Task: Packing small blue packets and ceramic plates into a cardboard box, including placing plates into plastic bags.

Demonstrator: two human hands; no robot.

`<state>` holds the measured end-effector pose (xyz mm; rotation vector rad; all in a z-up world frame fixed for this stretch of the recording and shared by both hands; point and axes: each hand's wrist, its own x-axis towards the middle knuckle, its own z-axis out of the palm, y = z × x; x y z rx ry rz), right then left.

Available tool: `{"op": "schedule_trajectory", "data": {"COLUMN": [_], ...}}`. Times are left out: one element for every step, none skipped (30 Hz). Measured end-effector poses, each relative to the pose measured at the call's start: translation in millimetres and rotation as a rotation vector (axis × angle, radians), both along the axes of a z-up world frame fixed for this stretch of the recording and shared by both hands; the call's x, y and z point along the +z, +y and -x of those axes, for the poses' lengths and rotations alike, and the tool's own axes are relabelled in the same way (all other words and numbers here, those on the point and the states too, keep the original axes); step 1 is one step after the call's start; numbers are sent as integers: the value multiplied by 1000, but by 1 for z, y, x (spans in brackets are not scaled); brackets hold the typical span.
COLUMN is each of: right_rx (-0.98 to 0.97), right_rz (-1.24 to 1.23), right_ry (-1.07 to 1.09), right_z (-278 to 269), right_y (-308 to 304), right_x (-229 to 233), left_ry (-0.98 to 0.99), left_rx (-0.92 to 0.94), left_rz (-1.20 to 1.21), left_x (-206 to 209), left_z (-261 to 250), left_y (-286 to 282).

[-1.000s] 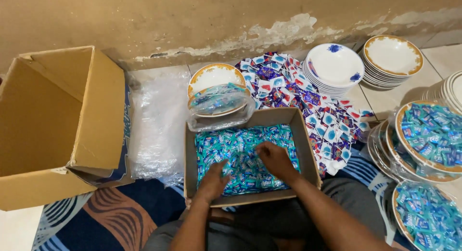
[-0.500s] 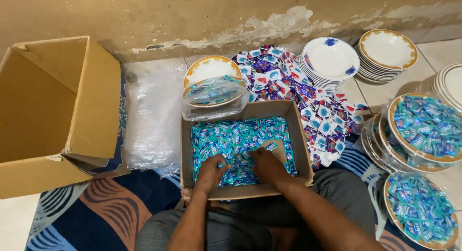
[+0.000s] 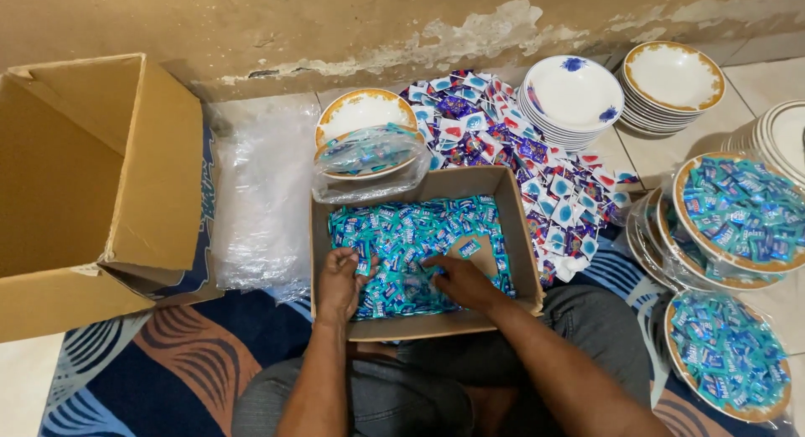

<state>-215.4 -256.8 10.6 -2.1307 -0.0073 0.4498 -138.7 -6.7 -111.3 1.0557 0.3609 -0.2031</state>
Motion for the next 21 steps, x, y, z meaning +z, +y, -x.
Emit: {"op": "schedule_trajectory", "data": {"right_rx": [-1,-75,-150,-153,-256,-358,-361,-381,-401,-407,-434,-463,-469,-474,-478,-479,-504,-528,-528,-557,-586], "right_rz": [-1,-110,-219,-219,-442,-665,-666,-768,-870,-870,-948,-1025,-1025,-1066,-1107,-1106,-1105,-1107,-1109,-1102,-1094], "right_ry": [3,36,69,69,131,192,191,204,217,219,223,223,221,221,220,219,239,257,255,248,241], "right_z": [-2,-6,-9,-11,-13,-15,-20,-24,-28,-28,-28,-29,-28,-28,-28,-28,-29,-30,-30,-29,-28], "right_y": [-1,-3,-4,-6,-8,-10,-14,-18,-22,-22,-22,-23,-23,-23,-24,-24,-24,-24,-23,-22,-21], "right_x": [-7,-13,-20,-27,-34,-42,-55,-68,-82,-84,-86,-88,-87,-85,-84,-80,-75,-71,-64,-59,-53], "left_ry": [3,3,4,5,6,5,4,48,91,93,34,-34,-38,-107,-181,-182,-195,-207,-209,-142,-79], "left_rx": [-1,-46,-92,-95,-149,-201,-204,-355,-504,-510,-719,-931,-937,-1028,-1117,-1118,-1050,-981,-982,-861,-738], "left_rz": [-1,-15,-29,-30,-165,-301,-302,-602,-904,-904,-1128,-1349,-1347,-1517,-1686,-1685,-1554,-1426,-1428,-1248,-1068], "left_x": [8,16,24,24,23,23,7,-9,-26,-21,-16,-10,-33,-55,-78,-60,-42,-24,-11,1,12], "left_z": [3,4,6,7,8,8,5,3,1,8,15,20,19,19,18,19,20,21,18,17,16], "left_y": [0,-1,-2,-4,-6,-8,-4,0,3,-1,-4,-9,-9,-10,-10,-11,-11,-10,-9,-8,-6]}}
